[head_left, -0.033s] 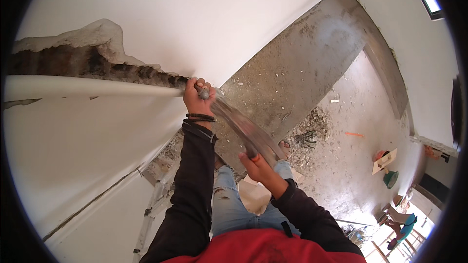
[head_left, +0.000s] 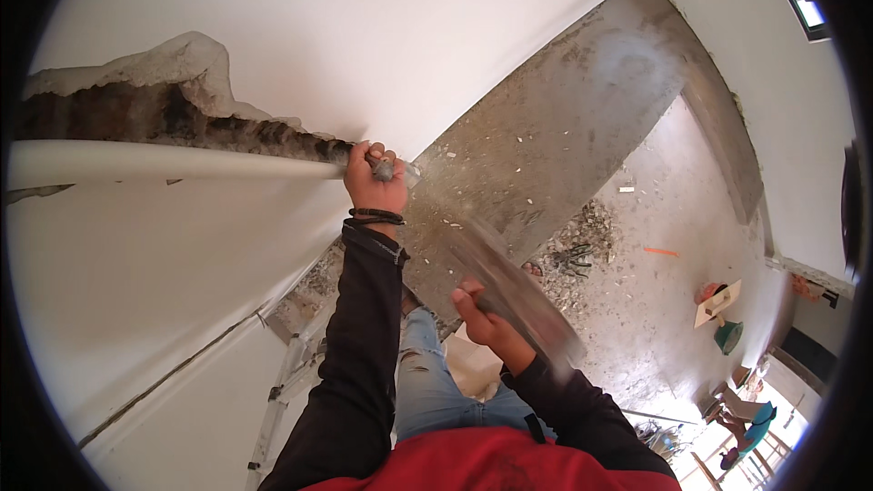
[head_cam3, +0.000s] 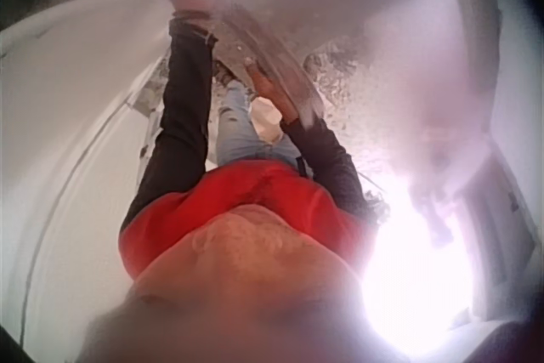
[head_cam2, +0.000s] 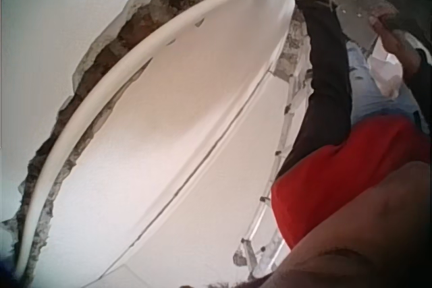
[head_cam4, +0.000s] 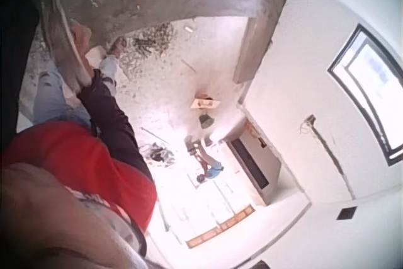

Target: The person fits a plastic conduit pipe into a prepared vertical groove in a wall, then uses a hammer and a chisel-like tool to secure it by driving pieces of debris or fasteners into the wall gap.

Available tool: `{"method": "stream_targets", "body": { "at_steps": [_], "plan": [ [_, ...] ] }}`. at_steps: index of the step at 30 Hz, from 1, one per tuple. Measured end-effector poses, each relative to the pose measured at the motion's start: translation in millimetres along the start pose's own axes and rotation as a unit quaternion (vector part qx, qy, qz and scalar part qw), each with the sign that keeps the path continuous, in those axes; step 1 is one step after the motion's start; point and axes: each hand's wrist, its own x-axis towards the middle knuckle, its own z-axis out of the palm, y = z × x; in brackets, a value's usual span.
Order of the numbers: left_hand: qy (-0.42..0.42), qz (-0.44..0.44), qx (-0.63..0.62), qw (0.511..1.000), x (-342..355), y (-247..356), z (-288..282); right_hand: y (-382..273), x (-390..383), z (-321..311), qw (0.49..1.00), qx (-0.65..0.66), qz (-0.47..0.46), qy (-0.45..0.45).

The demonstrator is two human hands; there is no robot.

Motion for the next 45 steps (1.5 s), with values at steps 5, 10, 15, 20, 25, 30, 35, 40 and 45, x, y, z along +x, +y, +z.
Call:
{"method": "stream_targets", "body": {
  "at_steps": [5,10,15,20,25,30,35,40,45],
  "plan": [
    [0.01,0.007,0.009,1.0,6,-8,1,18,14,17,0.99,-0.088,0.109,-0.014],
    [0.011,0.013,0.019,1.0,10,-8,-3,-30,21,0,0.991,-0.097,0.094,-0.008],
    [-0.004,-0.02,0.017,1.0,10,-8,8,1,24,17,0.993,-0.081,0.07,0.051],
    [0.06,0.045,0.052,0.996,10,-22,-9,-5,21,-13,0.966,-0.132,0.212,-0.067],
    [0.078,-0.024,0.064,0.995,-22,-50,-1,-7,-30,-36,0.967,-0.088,0.239,0.031],
    [0.071,-0.008,0.098,0.993,-17,-28,-14,-25,-42,-41,0.979,-0.078,0.187,0.033],
    [0.047,-0.035,0.155,0.986,-7,-14,-13,16,-75,-33,0.984,0.029,0.173,0.036],
    [0.041,-0.026,0.145,0.988,-7,-3,-16,-10,-26,-7,0.984,0.145,-0.098,0.04],
    [0.02,0.009,0.136,0.99,4,-12,-16,53,-13,30,0.991,-0.064,0.117,0.025]
  ]
}}
